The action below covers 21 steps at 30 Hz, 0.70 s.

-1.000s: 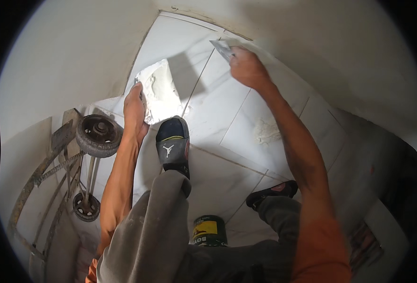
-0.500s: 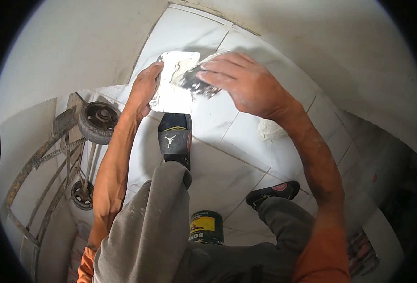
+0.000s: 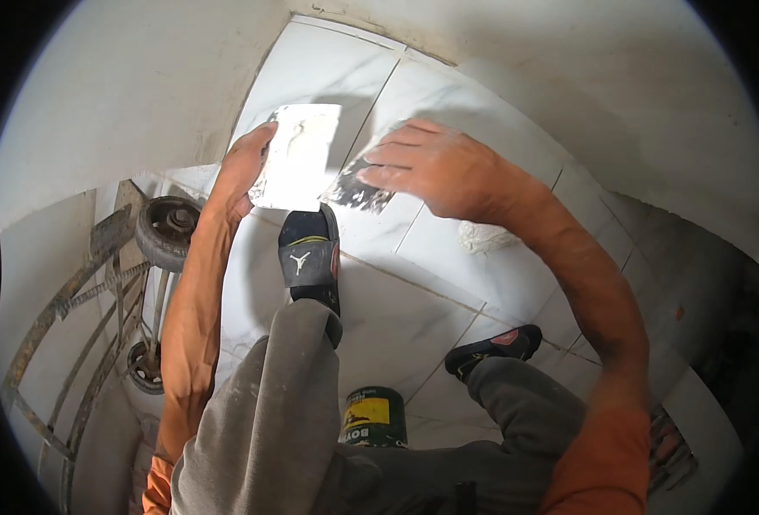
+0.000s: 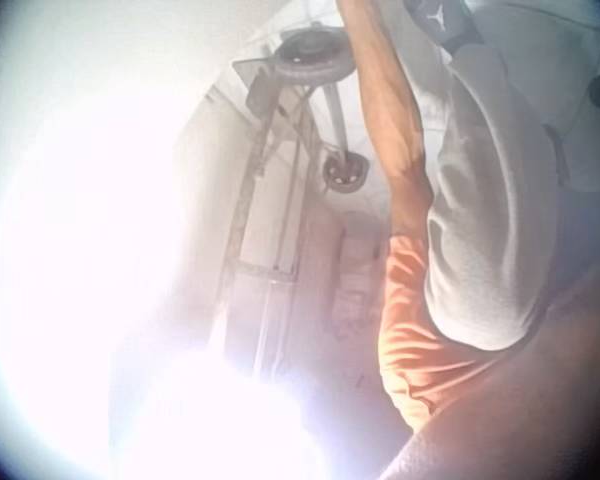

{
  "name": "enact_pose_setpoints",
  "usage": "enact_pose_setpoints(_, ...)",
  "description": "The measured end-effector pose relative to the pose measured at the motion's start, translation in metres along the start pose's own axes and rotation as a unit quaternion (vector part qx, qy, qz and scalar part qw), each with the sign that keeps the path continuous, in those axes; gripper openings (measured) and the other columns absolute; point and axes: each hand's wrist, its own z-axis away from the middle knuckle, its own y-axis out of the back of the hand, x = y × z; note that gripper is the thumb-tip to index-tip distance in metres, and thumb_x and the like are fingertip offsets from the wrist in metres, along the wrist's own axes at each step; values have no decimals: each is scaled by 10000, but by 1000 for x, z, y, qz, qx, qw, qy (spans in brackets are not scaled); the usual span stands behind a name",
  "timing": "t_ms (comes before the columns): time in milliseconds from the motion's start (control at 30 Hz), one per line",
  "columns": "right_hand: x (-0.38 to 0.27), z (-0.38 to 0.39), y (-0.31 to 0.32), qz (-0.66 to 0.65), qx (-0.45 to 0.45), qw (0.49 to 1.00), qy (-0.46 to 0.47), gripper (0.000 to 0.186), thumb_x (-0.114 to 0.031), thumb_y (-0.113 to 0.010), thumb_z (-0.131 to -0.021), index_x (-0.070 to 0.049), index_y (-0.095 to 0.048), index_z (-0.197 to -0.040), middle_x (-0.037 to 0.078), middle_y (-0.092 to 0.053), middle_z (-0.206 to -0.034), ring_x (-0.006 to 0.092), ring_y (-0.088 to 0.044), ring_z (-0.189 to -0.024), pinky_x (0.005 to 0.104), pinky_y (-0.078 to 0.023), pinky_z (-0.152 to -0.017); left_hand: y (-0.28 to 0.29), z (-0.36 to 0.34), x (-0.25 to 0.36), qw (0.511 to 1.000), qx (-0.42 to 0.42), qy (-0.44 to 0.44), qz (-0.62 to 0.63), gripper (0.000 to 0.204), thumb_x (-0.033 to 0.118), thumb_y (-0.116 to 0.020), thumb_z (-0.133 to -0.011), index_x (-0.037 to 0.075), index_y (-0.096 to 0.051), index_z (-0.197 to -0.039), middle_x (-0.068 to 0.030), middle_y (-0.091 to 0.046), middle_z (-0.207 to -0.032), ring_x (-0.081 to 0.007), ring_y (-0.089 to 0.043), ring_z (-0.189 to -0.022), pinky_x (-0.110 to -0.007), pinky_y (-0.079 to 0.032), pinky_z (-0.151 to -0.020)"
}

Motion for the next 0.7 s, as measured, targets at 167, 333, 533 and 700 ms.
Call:
enact_pose_setpoints(167,33,1,-8,-114,-10,953,-281,273,-38,-501,-851,-42,-619,-1098,172,-640,-1078,318,-572,-1070,402,-467,-928,22,-2,-8,997,38,10,60,392,233,-422,-990,-81,-524,-1201,-139,-663,-1006,-176,-684,-800,-303,-589,-661)
enact_pose_setpoints(333,104,-35,-50,-53,38,889,-453,186,-79,-473,-886,-10,-601,-1001,204,-622,-1037,372,-565,-1050,455,-476,-897,19,-3,-19,997,40,19,71,393,234,-421,-987,-78,-522,-1204,-140,-663,-1002,-185,-689,-793,-308,-597,-653)
enact_pose_setpoints(533,154,-91,-104,171,59,913,-367,220,-83,-530,-855,-2,-628,-1034,175,-623,-1084,374,-583,-1047,457,-495,-878,25,17,-15,996,55,45,48,416,230,-402,-999,-66,-493,-1276,-139,-637,-1114,-184,-655,-943,-297,-552,-793)
enact_pose_setpoints(700,165,-111,-139,322,68,880,-343,217,-129,-575,-824,-4,-660,-979,160,-598,-1001,296,-572,-962,383,-497,-785,29,21,-8,995,67,51,50,411,228,-411,-1002,-51,-496,-1292,-121,-645,-1109,-169,-654,-940,-286,-550,-791)
